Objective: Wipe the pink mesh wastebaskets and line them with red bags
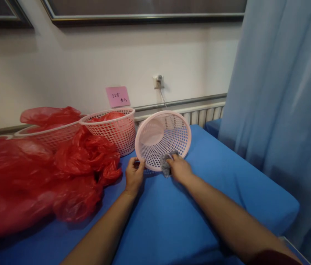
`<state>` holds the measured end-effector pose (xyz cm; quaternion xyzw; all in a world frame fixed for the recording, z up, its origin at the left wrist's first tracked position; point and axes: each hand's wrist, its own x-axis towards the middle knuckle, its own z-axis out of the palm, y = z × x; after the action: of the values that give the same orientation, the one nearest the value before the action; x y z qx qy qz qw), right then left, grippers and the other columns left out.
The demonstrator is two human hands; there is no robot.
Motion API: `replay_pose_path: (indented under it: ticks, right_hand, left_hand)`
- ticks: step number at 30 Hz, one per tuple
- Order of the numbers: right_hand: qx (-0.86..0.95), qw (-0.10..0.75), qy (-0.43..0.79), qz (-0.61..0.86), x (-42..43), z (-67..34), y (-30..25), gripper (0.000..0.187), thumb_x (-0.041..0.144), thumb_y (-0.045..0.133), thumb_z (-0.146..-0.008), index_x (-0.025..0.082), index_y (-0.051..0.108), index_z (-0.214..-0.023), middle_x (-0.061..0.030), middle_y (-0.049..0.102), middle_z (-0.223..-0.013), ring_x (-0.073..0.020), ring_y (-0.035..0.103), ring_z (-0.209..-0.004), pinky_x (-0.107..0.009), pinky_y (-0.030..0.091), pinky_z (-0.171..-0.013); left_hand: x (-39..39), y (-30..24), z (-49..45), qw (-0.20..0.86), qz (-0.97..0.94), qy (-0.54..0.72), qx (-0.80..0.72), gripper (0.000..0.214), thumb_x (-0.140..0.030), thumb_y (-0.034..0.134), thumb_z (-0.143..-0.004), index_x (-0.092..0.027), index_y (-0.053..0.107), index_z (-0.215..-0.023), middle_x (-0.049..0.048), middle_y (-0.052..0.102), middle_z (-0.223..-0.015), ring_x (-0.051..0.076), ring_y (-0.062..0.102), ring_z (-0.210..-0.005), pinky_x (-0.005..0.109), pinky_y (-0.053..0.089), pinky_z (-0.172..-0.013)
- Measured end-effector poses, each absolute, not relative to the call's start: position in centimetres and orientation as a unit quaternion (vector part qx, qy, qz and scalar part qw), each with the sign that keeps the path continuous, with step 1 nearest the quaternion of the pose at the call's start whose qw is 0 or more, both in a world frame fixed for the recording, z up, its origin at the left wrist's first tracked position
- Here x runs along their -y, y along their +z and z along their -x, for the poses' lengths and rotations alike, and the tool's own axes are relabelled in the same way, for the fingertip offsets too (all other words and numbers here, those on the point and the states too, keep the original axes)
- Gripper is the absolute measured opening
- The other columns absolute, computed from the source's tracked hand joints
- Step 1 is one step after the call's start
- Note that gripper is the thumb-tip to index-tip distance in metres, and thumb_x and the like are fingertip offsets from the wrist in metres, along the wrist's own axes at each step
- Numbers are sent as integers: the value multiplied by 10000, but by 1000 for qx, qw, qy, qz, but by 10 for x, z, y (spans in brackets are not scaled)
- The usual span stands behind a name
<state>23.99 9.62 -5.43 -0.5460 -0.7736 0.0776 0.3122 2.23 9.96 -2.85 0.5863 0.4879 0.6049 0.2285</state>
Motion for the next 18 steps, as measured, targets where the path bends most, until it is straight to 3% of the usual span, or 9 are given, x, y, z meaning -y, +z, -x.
replay_pose_path:
  ticks: [5,12,15,18]
  right_hand:
    - [756,319,64,568,-106,-269,-60,398,32,566,-818,233,748,-1108,-107,644,-1228,-260,614,-1058,-434,492,-998]
    - [813,379,204,392,-92,-231,-65,558,123,683,-821,269,637,-1358,-71,594,-1299,-206,595,-1191,-368,495,-1066]
    - [801,351,177,452,-103,-248,-64,561,14,655,-764,252,693,-1271,-82,597,-1321,-234,582,-1226,-393,473,-1089]
    - [759,349,137,533,-115,-275,-63,465,-41,581,-752,210,757,-1102,-126,607,-1318,-306,572,-1216,-481,436,-1093]
  left_hand:
    - [-100,-32,-28,236,-589,607,-478,237,-438,672,-863,-213,630,-926,8,650,-865,165,623,-784,268,515,-752]
    - [-99,-54,-43,290,-615,539,-498,260,-429,698,-845,-173,709,-891,64,760,-866,234,696,-806,323,532,-741]
    - [-100,-50,-39,282,-625,534,-495,295,-465,648,-886,-174,697,-895,41,745,-854,211,672,-783,307,516,-732]
    - [-99,-42,-34,257,-626,548,-492,340,-507,609,-913,-193,608,-782,-20,631,-719,153,570,-675,258,453,-655]
